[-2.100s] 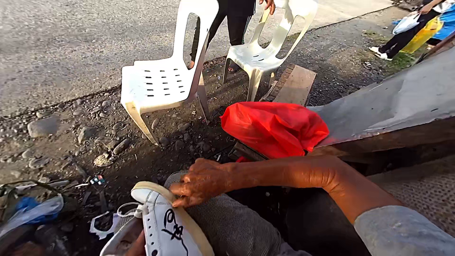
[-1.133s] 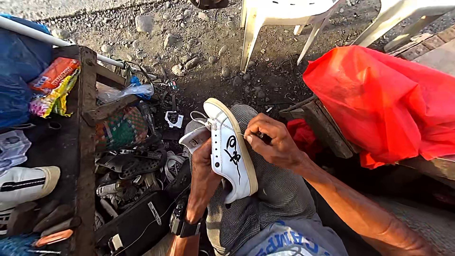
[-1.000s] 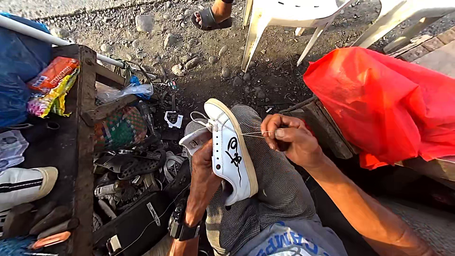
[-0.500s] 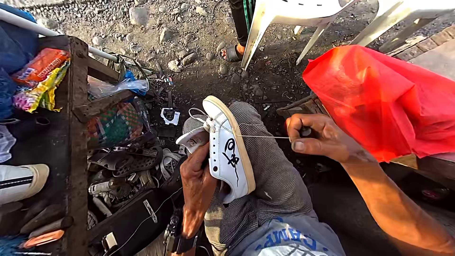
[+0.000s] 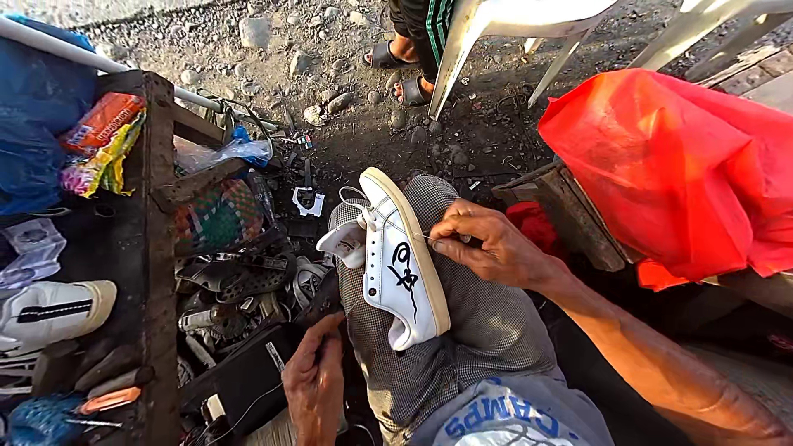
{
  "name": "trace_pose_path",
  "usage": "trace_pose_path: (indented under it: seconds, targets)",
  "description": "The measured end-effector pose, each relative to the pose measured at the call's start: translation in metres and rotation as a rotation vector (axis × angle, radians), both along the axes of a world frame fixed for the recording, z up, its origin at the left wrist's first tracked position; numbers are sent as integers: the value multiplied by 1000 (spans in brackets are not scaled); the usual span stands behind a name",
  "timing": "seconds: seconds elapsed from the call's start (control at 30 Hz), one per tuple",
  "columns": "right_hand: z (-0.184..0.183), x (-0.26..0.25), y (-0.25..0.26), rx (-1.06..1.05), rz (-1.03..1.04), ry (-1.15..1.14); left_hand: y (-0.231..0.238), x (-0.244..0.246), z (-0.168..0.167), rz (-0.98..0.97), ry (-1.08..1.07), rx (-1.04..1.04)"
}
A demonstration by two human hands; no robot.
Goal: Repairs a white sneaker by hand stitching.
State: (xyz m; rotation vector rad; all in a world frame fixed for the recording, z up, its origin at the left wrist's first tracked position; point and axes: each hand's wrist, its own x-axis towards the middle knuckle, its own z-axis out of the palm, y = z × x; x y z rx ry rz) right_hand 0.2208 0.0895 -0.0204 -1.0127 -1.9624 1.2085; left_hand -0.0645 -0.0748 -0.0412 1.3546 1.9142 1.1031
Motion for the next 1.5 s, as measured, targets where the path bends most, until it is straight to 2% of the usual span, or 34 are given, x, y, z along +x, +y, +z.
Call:
trace_pose_path:
  seconds: [0.07,0.13,0.2,0.23,0.27,0.33,0.4,0.47,0.57,0.67,0.83,1.0,1.17,1.33,1.43,1.5]
  targets:
    - [8,19,-7,-144,75,196,-25,-26,-20,116,3,-115]
    - [14,41,-13,-206,119,262,-45,-49,-39,201,31,-304]
    - [14,63,-14,-228,131,219,-49,-59,-42,129,136,-508]
    - [11,74,-13,-228,108,156,-45,-55,-37,52,220,-526]
    - [7,84,-13,-219,63,60,-39,-46,-29,-21,295,-449]
    - [2,89,-9,-153,-74,-183,-8,-14,-2,-55,361,-166]
    - [2,76,-8,-66,-201,-321,25,22,26,-65,224,89]
    - [5,53,-7,25,-248,-214,53,51,36,-147,-54,236]
    - [5,13,-10,124,-207,54,84,73,39,-286,-432,232]
    - [0,-11,-14,149,-205,56,103,63,42,-463,-369,184]
    - [14,-14,-5,-32,-79,60,118,54,33,-554,-275,200]
    - [11,-14,-3,-134,-95,169,123,57,24,-545,-317,245]
    - [8,-18,-5,-112,-120,193,123,64,8,-472,-369,348]
    - [8,-22,4,-82,-55,98,127,66,-1,-387,-405,355]
    - [4,-15,7,1,-62,-26,120,55,11,-471,-456,224]
    - [8,-2,11,32,-95,-86,114,37,27,-623,-617,55]
